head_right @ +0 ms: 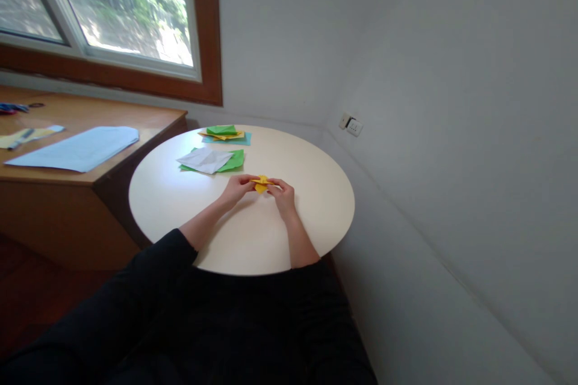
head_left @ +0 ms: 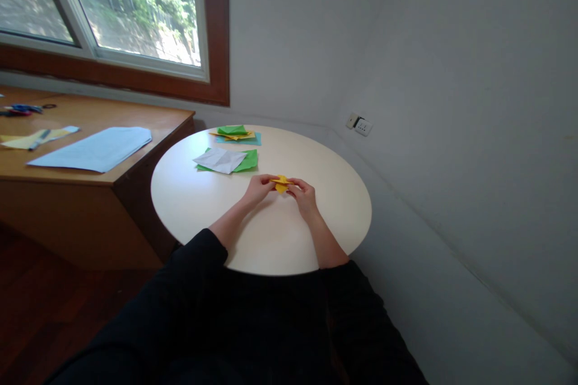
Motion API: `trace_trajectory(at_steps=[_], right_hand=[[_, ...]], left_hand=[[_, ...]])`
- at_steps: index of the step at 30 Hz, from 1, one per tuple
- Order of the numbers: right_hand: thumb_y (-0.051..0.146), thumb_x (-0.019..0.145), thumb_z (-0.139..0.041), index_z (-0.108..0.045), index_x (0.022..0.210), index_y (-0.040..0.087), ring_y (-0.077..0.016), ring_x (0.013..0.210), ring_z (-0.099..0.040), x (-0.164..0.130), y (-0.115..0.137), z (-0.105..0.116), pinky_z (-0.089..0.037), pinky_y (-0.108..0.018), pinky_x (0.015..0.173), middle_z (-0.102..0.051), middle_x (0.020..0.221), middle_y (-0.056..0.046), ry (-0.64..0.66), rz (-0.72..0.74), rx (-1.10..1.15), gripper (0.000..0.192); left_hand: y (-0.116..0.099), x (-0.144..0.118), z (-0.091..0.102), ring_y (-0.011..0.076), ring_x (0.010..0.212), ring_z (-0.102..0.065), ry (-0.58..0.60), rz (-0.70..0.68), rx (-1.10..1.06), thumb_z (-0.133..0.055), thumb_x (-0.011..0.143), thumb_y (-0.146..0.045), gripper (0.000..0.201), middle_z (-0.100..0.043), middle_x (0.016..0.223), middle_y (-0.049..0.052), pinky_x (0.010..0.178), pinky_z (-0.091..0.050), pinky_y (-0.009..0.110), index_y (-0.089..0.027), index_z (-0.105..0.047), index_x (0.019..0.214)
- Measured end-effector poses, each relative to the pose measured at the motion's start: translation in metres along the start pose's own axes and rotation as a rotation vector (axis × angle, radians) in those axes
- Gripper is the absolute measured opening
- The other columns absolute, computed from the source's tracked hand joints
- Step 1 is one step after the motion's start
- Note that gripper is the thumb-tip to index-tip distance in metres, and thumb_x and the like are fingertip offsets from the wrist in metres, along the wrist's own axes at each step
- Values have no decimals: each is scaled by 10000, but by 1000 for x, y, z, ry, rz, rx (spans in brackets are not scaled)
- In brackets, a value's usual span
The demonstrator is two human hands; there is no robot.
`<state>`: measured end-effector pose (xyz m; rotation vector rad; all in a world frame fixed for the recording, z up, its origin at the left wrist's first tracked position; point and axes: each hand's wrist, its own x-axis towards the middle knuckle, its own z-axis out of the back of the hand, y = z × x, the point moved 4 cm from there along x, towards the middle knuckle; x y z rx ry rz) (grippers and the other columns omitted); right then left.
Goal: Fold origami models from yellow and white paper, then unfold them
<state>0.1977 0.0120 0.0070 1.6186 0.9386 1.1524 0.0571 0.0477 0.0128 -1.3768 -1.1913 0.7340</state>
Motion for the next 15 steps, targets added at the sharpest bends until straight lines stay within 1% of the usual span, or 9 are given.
trace_trajectory(at_steps=[2,5,10,15], right_hand=[[329,562,-702,-657,761,183,-164,773,-607,0,-1,-1,-498,-312,703,-663,841,-28,4,-6,2,252],[386,556,-714,-652,731,170,-160,743,-607,1,-3,0,-500,-323,720,-659,779,-25,-19,-12,6,285],[421,571,-705,-647,685,168,-153,702,-601,1,-4,1,-501,-326,729,-649,710,-15,-23,0,10,284],[436,572,-699,-643,669,168,-163,692,-600,0,-1,1,-498,-335,723,-650,688,-18,-30,13,-34,291]], left_hand=[[-2,-1,0,167,781,-614,9,-2,5,-653,606,-219,240,-682,824,74,767,-486,335,-102,-672,814],[-2,-1,1,172,757,-610,20,-16,68,-677,613,-298,285,-679,786,73,740,-480,319,-95,-671,812],[3,2,6,167,705,-587,-11,-41,202,-641,656,-371,265,-652,659,46,651,-460,261,-110,-665,699],[7,4,8,152,669,-566,-28,-40,239,-590,693,-385,272,-606,589,17,611,-446,244,-127,-627,616]])
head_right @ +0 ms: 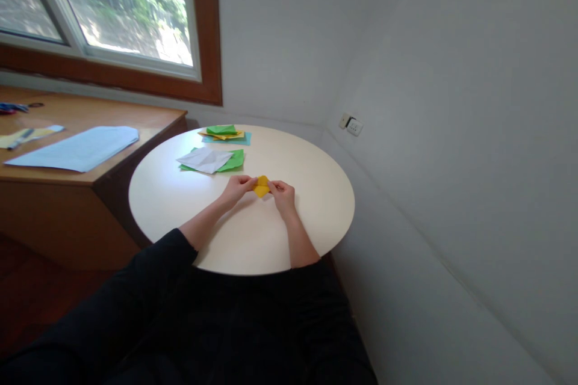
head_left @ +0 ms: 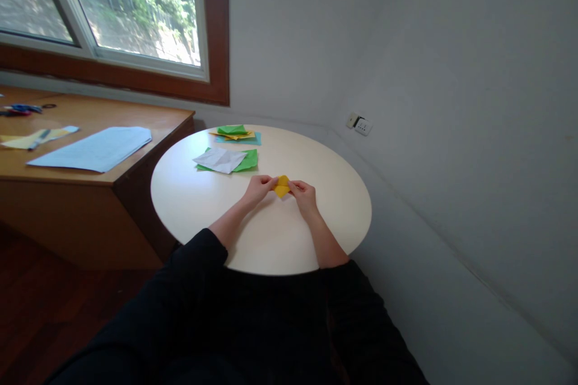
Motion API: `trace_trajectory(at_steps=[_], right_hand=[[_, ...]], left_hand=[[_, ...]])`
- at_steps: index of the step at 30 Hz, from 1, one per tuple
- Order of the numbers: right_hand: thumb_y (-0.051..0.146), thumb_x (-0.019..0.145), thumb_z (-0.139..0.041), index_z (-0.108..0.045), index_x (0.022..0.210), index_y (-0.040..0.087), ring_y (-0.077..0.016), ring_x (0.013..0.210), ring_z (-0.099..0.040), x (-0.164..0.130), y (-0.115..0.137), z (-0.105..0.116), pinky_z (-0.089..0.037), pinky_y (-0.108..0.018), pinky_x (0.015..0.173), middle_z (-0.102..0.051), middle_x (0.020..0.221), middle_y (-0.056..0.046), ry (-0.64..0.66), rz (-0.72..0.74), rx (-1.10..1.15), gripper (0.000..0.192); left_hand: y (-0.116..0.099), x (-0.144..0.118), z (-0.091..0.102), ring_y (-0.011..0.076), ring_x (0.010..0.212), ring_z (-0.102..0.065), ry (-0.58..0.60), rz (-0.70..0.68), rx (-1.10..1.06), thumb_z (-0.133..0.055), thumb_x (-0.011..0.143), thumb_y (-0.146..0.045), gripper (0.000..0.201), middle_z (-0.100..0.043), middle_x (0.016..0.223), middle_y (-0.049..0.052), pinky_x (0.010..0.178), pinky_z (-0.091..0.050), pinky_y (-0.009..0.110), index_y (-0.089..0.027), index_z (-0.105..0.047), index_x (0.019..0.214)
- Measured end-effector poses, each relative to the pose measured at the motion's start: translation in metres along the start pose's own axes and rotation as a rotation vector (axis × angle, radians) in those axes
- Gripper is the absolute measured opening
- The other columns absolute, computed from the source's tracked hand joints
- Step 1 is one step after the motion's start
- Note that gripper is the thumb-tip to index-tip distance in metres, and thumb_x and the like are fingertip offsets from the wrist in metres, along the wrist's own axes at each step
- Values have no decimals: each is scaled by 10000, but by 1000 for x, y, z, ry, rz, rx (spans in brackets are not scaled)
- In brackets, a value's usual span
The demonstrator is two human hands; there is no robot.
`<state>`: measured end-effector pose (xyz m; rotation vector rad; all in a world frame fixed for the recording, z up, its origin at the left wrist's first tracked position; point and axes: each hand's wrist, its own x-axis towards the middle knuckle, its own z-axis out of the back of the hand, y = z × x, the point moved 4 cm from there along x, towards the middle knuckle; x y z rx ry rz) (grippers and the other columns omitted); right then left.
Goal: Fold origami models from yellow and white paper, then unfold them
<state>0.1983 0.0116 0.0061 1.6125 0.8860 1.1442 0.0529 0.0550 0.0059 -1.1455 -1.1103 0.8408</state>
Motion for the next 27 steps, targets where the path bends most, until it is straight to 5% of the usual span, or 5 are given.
trace_trajectory(at_steps=[27], right_hand=[[349,522,-736,-594,665,171,-139,637,-578,3,1,4,-492,-306,663,-629,654,-2,-97,48,3,269]], left_hand=[[-8,-5,-6,128,604,-595,35,40,-219,-671,603,-225,187,-611,577,-2,623,-480,281,-131,-533,686]])
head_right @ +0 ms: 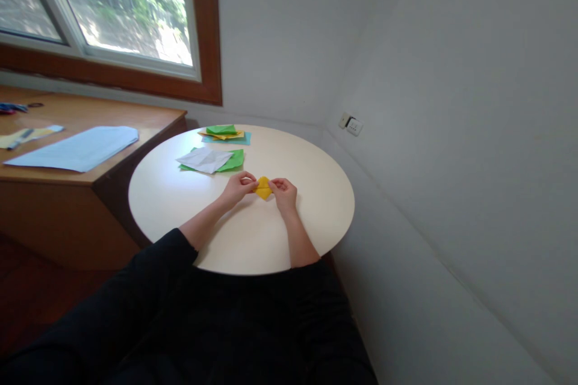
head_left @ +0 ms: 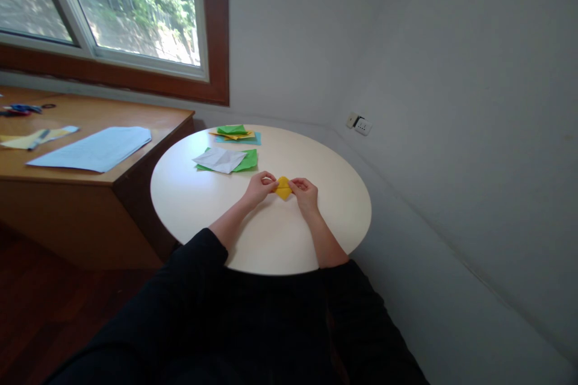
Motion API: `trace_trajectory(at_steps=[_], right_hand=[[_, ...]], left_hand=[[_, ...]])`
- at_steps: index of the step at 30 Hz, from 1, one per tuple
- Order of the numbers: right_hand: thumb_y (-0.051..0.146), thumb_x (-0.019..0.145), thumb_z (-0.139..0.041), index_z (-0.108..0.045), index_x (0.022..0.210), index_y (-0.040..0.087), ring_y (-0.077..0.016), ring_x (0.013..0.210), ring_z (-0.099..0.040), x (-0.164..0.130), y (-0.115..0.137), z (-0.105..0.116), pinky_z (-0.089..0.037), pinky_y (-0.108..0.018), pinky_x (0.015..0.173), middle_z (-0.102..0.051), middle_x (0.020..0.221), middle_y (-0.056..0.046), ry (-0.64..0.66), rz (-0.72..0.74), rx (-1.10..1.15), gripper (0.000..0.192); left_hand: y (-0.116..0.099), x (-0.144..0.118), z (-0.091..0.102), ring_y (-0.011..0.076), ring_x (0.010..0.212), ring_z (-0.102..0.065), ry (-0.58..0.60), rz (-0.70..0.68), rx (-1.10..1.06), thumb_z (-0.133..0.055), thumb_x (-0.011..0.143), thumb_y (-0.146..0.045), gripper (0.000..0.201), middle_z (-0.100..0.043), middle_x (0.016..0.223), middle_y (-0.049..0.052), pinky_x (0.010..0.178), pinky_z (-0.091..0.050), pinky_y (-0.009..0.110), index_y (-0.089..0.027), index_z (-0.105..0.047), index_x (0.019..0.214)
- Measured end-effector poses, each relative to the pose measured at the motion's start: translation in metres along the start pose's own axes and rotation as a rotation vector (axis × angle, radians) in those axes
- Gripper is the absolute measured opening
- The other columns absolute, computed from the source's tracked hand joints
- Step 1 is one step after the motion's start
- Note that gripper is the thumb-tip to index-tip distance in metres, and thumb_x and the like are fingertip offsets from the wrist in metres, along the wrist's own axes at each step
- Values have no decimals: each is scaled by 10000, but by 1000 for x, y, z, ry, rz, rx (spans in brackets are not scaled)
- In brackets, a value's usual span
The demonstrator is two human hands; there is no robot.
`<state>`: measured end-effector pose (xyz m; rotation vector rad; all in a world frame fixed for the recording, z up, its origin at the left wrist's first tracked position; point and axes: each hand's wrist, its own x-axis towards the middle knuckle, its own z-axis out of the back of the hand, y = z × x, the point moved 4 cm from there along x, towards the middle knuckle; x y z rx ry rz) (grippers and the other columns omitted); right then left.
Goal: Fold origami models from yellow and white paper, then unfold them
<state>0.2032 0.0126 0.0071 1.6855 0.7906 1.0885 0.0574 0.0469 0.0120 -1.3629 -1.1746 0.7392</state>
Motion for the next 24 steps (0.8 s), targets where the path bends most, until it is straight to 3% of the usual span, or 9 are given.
trace_trajectory(at_steps=[5,10,16,21,24], right_hand=[[355,516,-736,-591,655,175,-139,628,-570,1,-2,0,-485,-300,647,-624,647,-2,8,5,-17,270],[354,518,-736,-589,642,177,-130,608,-560,1,-1,-1,-482,-284,618,-610,626,7,32,17,-8,261],[351,526,-727,-591,665,172,-125,544,-556,0,-5,1,-465,-252,486,-595,588,21,6,-87,13,264],[330,532,-726,-594,668,173,-135,593,-590,2,-8,3,-493,-266,535,-629,631,8,-32,-127,115,246],[304,508,-745,-598,655,173,-138,630,-606,3,-11,4,-507,-271,580,-638,649,7,-54,-175,198,246]], left_hand=[[0,0,-1,110,555,-576,36,-55,24,-627,625,-152,172,-586,534,-34,596,-474,261,-142,-524,762],[0,2,-2,128,642,-590,72,-130,145,-540,659,-127,101,-644,661,22,651,-476,270,-125,-619,721],[-4,-1,-5,180,817,-614,82,-150,254,-574,630,-103,209,-682,880,83,778,-478,320,-112,-666,817],[-8,-9,-12,208,860,-621,203,-115,200,-689,593,-164,474,-647,1021,140,795,-485,360,-85,-601,1053],[-8,-10,-14,200,868,-619,220,-109,220,-671,596,-131,517,-629,1063,150,797,-485,351,-83,-573,1101]])
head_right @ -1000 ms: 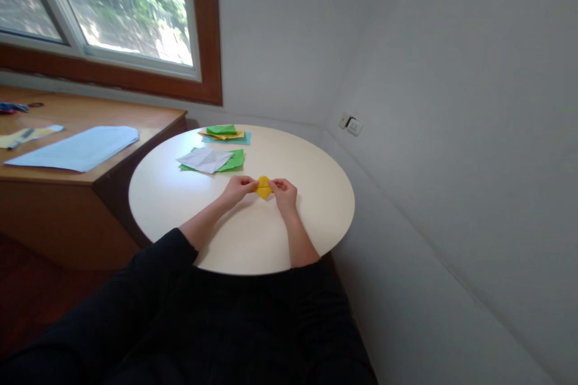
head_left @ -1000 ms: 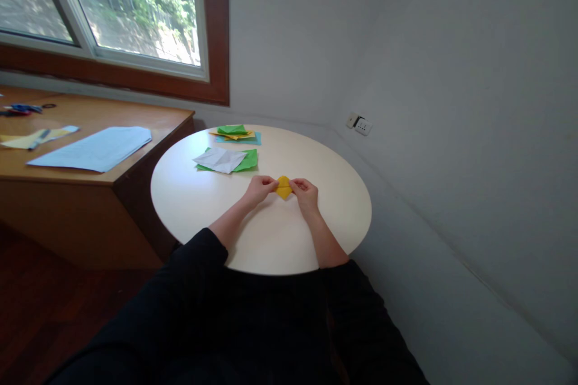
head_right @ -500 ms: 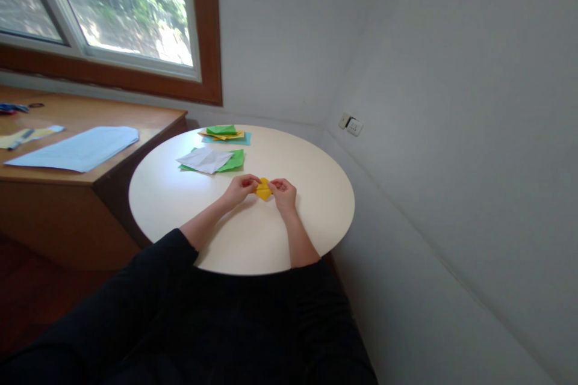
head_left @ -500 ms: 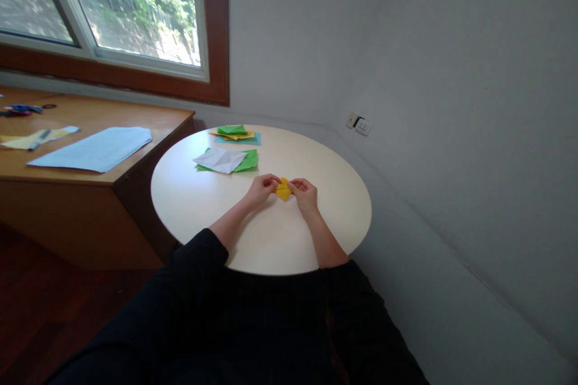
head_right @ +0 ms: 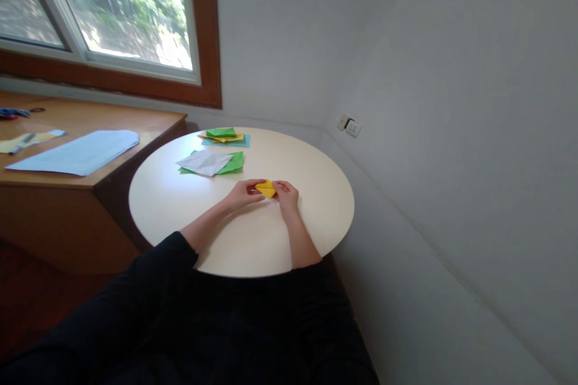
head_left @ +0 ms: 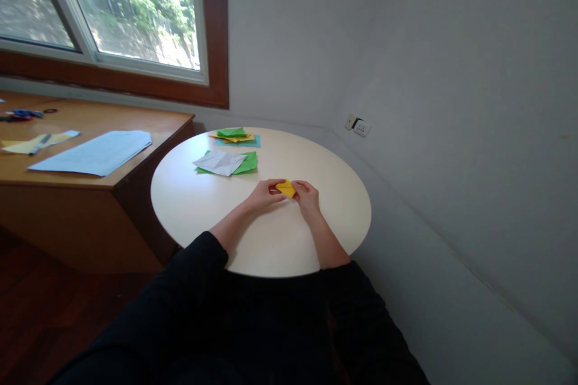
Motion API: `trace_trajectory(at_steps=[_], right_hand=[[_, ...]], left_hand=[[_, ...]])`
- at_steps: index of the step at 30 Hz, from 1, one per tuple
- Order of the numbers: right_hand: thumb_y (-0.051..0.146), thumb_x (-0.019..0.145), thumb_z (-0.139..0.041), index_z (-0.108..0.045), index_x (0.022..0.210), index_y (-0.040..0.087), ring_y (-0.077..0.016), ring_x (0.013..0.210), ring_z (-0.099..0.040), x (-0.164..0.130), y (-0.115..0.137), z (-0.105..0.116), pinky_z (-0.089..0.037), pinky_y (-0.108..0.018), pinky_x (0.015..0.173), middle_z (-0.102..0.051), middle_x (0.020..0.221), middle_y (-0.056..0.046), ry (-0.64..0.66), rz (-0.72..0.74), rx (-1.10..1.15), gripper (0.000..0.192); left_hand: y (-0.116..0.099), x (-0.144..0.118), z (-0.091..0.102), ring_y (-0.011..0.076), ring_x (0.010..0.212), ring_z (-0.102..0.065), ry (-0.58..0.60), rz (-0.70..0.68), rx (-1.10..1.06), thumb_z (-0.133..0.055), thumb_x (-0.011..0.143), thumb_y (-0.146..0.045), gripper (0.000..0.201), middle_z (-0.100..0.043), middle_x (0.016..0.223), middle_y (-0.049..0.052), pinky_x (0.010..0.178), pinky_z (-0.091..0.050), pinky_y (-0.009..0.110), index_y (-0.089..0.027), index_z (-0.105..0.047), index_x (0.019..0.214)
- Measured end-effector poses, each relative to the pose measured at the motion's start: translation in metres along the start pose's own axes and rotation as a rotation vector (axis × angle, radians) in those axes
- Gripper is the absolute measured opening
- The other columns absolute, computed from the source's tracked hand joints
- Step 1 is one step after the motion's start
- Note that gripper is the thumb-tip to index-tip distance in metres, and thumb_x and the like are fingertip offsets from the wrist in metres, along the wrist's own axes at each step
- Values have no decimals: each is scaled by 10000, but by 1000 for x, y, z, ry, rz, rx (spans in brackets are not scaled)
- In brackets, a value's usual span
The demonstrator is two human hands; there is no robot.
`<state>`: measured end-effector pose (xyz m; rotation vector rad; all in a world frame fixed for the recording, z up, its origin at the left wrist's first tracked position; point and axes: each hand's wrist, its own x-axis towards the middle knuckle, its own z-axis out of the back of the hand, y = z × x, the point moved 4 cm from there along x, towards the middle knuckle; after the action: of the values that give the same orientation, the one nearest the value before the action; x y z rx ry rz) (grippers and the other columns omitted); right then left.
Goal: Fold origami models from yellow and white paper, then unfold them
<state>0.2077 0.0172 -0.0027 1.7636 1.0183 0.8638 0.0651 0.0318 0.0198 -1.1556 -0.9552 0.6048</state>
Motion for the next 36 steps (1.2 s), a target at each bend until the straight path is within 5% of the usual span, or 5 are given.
trace_trajectory(at_steps=[9,15,19,27,36], right_hand=[[399,565,-732,-634,714,166,-119,565,-604,-4,0,-6,-477,-239,541,-662,668,-20,161,-154,7,294],[487,613,-664,-624,711,186,-138,635,-603,-5,3,-8,-432,-241,551,-652,676,-17,180,-115,-39,319],[465,586,-681,-637,727,182,-138,721,-592,-6,4,-9,-431,-242,614,-659,756,-15,190,-42,-97,319],[407,548,-717,-644,673,161,-104,582,-548,-5,4,-6,-416,-240,576,-637,649,4,154,-1,-119,285],[339,518,-724,-641,743,178,-101,524,-532,-7,3,-8,-396,-233,518,-632,610,23,176,-63,-123,289]], left_hand=[[14,8,12,118,635,-568,-144,-72,129,-560,673,-157,265,-669,773,61,616,-458,246,-116,-660,915],[14,9,18,102,543,-496,-171,-49,146,-590,694,-312,205,-597,596,9,528,-392,215,-123,-662,727],[19,9,18,118,573,-530,-146,23,101,-615,676,-381,276,-617,619,25,563,-414,232,-109,-658,701],[21,7,13,130,656,-598,-99,92,-181,-608,701,-333,244,-637,696,47,691,-485,289,-95,-639,744],[18,7,12,99,551,-579,-110,155,-237,-578,681,-227,139,-624,670,29,597,-502,265,-109,-620,739]])
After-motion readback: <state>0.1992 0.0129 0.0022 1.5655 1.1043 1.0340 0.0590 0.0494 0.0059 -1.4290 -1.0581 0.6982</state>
